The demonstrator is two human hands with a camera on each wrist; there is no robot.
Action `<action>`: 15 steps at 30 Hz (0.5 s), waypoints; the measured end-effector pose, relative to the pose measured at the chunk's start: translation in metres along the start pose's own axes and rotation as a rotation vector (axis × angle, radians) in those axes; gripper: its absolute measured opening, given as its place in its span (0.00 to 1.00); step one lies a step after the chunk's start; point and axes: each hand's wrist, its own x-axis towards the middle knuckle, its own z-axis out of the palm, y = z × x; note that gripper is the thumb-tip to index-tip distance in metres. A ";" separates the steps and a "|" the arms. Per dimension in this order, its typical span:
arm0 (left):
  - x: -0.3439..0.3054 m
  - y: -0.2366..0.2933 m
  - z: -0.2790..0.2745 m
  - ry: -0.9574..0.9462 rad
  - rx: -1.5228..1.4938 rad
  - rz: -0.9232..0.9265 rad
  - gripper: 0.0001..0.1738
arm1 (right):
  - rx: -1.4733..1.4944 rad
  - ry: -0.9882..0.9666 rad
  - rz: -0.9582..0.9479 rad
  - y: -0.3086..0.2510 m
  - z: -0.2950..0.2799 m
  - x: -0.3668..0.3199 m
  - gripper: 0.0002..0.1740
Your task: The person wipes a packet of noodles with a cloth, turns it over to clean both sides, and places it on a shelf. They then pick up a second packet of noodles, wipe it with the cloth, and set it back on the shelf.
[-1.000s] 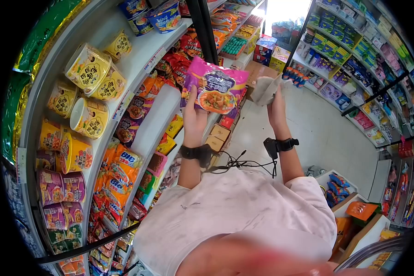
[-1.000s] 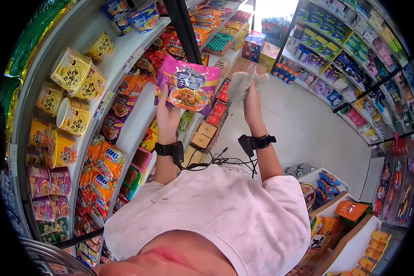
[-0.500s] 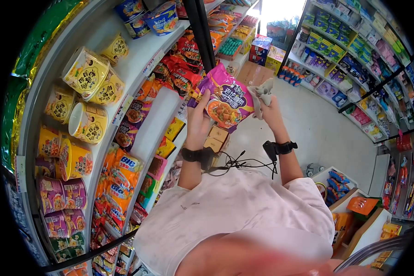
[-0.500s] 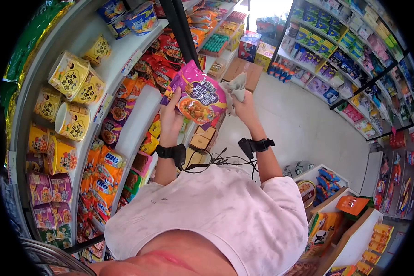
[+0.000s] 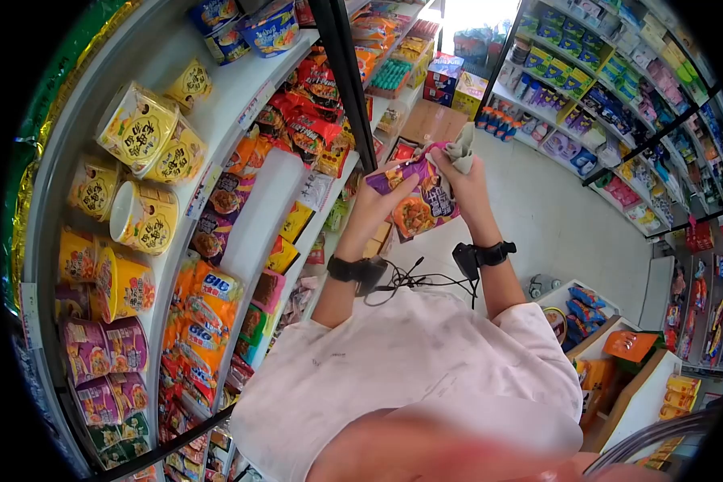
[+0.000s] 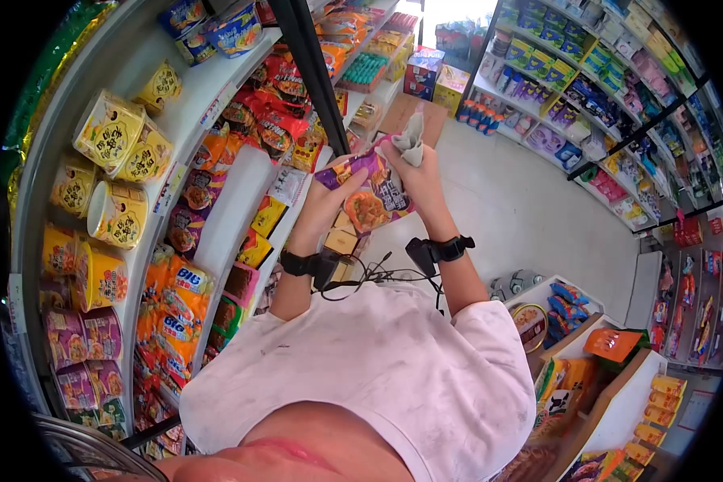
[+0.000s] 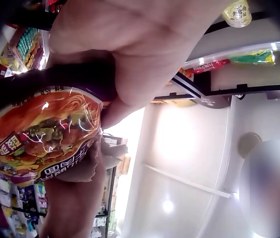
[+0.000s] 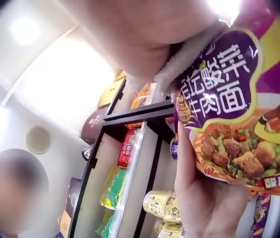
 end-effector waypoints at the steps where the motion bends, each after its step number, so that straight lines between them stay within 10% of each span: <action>1: -0.001 0.002 0.001 -0.020 0.009 0.016 0.17 | 0.033 0.043 -0.029 0.000 0.004 -0.001 0.12; 7: -0.004 0.015 0.013 -0.011 0.105 0.007 0.19 | 0.532 0.223 0.112 -0.008 0.008 -0.001 0.12; 15: -0.005 0.000 0.010 0.297 -0.061 0.025 0.16 | 0.154 0.131 -0.187 -0.006 0.010 -0.001 0.14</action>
